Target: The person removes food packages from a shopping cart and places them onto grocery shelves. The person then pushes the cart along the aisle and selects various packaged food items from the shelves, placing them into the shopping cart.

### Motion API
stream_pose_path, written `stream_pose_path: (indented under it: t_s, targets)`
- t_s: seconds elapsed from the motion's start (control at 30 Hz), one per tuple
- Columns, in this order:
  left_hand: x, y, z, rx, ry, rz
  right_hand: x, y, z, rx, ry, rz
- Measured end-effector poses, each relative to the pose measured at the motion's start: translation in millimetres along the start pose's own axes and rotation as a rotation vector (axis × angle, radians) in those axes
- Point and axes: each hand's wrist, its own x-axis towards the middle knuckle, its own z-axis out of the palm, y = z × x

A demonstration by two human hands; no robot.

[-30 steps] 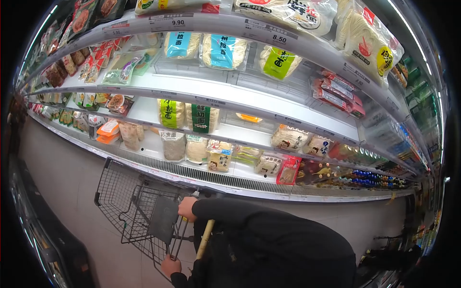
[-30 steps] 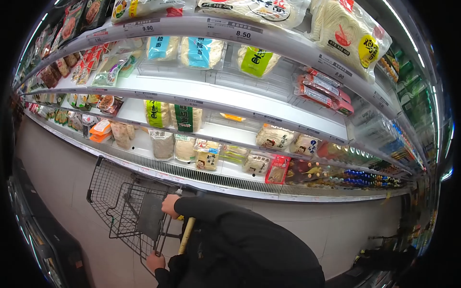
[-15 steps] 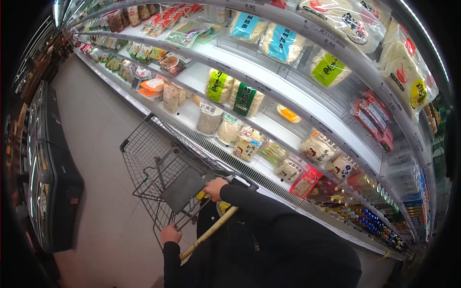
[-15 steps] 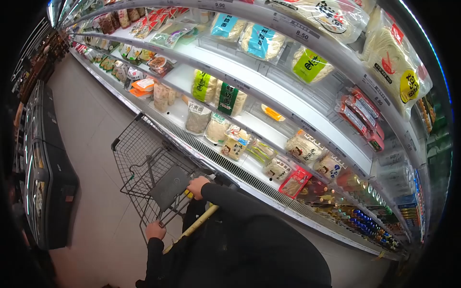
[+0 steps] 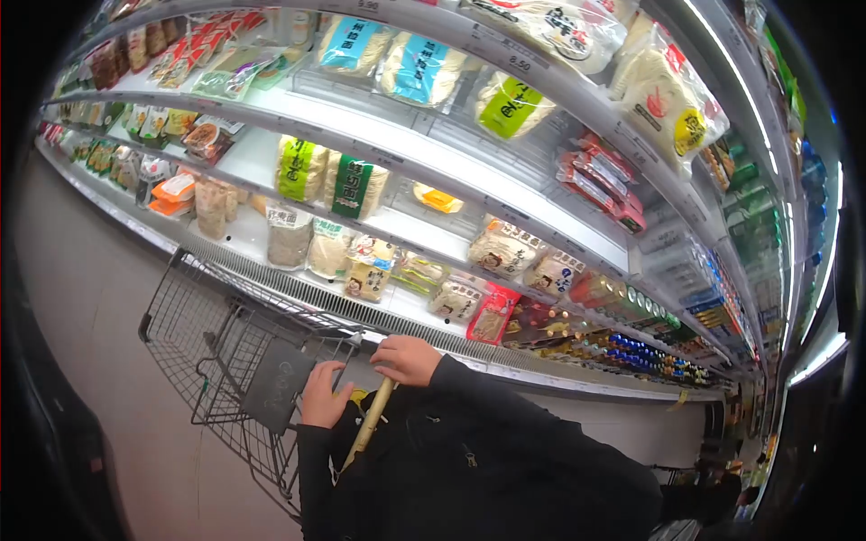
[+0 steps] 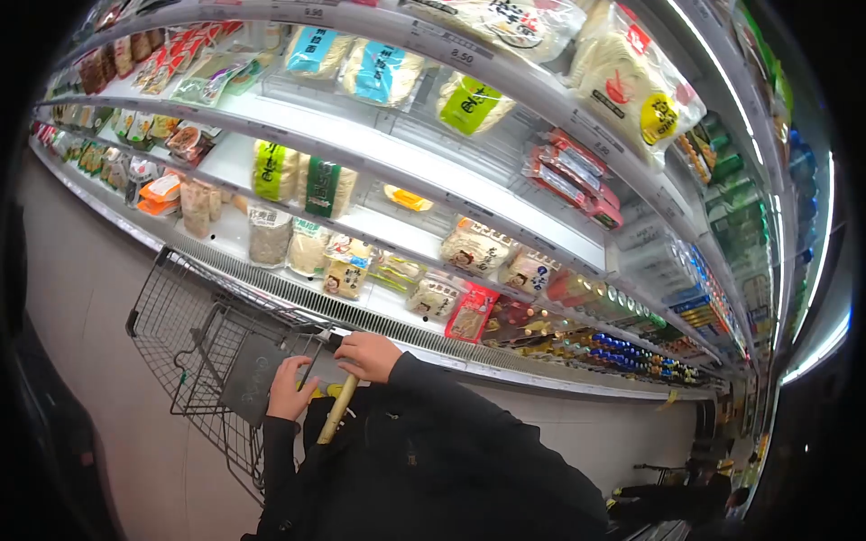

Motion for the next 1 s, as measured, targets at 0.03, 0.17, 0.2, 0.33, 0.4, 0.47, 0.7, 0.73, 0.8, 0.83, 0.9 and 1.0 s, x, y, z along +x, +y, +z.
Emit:
stream_pose_path:
  t_s: [0.03, 0.17, 0.2, 0.33, 0.4, 0.47, 0.7, 0.73, 0.8, 0.83, 0.9, 1.0]
  targets:
    - [13, 4, 10, -0.05, -0.05, 0.035, -4, -7, -15, -0.027, 0.031, 0.039]
    - [59, 34, 35, -0.165, -0.191, 0.126, -25, -7, -75, -0.146, 0.292, 0.146]
    - [69, 39, 44, -0.201, -0.198, 0.15, -36, -6, -92, -0.16, 0.38, 0.188]
    - [109, 100, 65, -0.239, -0.235, 0.229, -91, 8, -154, -0.246, 0.719, 0.385]
    - [130, 128, 81, -0.253, -0.27, 0.29, -118, 21, -177, -0.065, 0.884, 0.473]
    - [152, 158, 101, -0.29, -0.308, 0.341, -143, 41, -195, 0.113, 1.023, 0.491]
    - [243, 302, 157, -0.053, -0.247, 0.724, -182, 96, -296, 0.064, 1.316, 0.318]
    - [255, 318, 166, -0.018, -0.22, 0.779, -184, 101, -317, -0.029, 1.352, 0.297]
    - [276, 349, 182, 0.014, -0.175, 0.83, -184, 112, -350, -0.11, 1.398, 0.213]
    - [290, 361, 188, 0.046, -0.121, 0.895, -182, 121, -362, -0.141, 1.414, 0.202]
    - [315, 386, 198, 0.121, -0.003, 1.001, -179, 139, -383, -0.168, 1.442, 0.161]
    - [343, 411, 206, 0.228, -0.034, 0.898, -169, 161, -402, -0.204, 1.391, 0.141]
